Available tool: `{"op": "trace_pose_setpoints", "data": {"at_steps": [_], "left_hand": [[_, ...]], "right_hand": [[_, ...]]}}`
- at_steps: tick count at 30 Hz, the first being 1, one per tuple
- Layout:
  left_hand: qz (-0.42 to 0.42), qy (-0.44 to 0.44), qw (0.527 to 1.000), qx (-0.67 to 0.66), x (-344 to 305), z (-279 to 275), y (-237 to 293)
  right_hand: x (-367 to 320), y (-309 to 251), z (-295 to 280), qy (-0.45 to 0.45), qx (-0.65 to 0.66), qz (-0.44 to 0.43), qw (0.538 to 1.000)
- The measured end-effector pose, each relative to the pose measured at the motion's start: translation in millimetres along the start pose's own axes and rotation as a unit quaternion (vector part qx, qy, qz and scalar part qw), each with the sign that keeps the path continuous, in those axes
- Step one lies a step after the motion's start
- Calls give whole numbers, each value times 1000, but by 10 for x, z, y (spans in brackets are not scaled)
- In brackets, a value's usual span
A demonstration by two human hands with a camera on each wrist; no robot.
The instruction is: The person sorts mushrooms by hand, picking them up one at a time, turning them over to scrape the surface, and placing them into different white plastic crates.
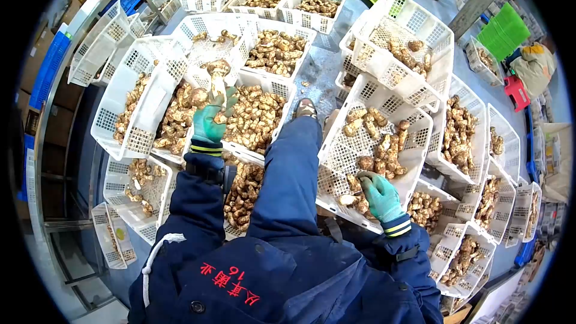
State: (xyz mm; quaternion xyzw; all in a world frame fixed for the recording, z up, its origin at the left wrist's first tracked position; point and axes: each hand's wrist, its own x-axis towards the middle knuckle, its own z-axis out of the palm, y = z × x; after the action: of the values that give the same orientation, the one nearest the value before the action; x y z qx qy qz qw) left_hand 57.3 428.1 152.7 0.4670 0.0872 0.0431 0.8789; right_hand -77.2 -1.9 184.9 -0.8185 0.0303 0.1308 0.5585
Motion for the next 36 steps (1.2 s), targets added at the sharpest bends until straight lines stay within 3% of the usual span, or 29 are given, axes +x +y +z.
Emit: {"op": "trace_pose_setpoints", "data": {"at_steps": [4, 6, 8, 10, 13, 14, 16, 17, 18, 20, 21, 22, 25, 28, 30, 32, 33, 34, 35, 36], "left_hand": [[-20, -44, 996, -74, 42, 35, -25], [-35, -66, 988, -138, 93, -35, -58], [-69, -111, 961, -242, 196, -119, -102], [-72, -147, 944, -288, 233, -152, -125], [-77, -100, 951, -281, 360, -243, -194], [-51, -66, 973, -216, 444, -301, -236], [-87, -43, 982, -162, 680, -465, -247], [-66, -31, 986, -150, 678, -446, -234], [-75, 77, 994, -10, 715, -412, -226], [-11, 78, 996, 42, 803, -492, -297], [-81, 69, 994, -1, 1032, -923, -406], [-97, 114, 989, -20, 1099, -890, -394], [-37, 117, 988, 91, 1122, -829, -390], [-61, 193, 976, 74, 1215, -740, -360], [67, 40, 935, 346, 1142, -866, -386], [80, -64, 936, 336, 1070, -848, -398], [24, -85, 977, 196, 1038, -807, -455], [27, -110, 982, 152, 873, -553, -427], [28, -135, 985, 109, 706, -290, -394], [88, -168, 968, 165, 385, 209, -236]], "right_hand": [[-5, 18, -12, -11, -37, -42, 998], [-40, -69, -49, -12, -48, -17, 999], [-18, 39, -53, 9, 27, -1, 1000], [-17, 38, -73, 6, -13, -12, 1000], [-6, 88, -79, -6, -50, -14, 999], [2, 103, -83, -6, -68, -22, 997], [23, 122, -81, 0, -115, -58, 992], [19, 71, -94, -3, -112, 0, 994], [29, 82, -92, 0, -93, 3, 996], [39, 114, -82, 6, -54, 10, 998], [59, 149, -95, 9, -90, -12, 996], [72, 213, -101, 12, -86, 2, 996], [107, 327, -99, 11, -77, 43, 996], [114, 271, -98, 5, -79, 65, 995], [125, 227, -76, 13, -82, 47, 995], [135, 217, -62, 14, -106, 23, 994], [173, 210, -56, 11, -140, -12, 990], [212, 200, -52, 9, -174, -47, 984], [290, 176, -46, 18, -231, -168, 958], [382, 136, -25, 27, -287, -284, 915]]}}
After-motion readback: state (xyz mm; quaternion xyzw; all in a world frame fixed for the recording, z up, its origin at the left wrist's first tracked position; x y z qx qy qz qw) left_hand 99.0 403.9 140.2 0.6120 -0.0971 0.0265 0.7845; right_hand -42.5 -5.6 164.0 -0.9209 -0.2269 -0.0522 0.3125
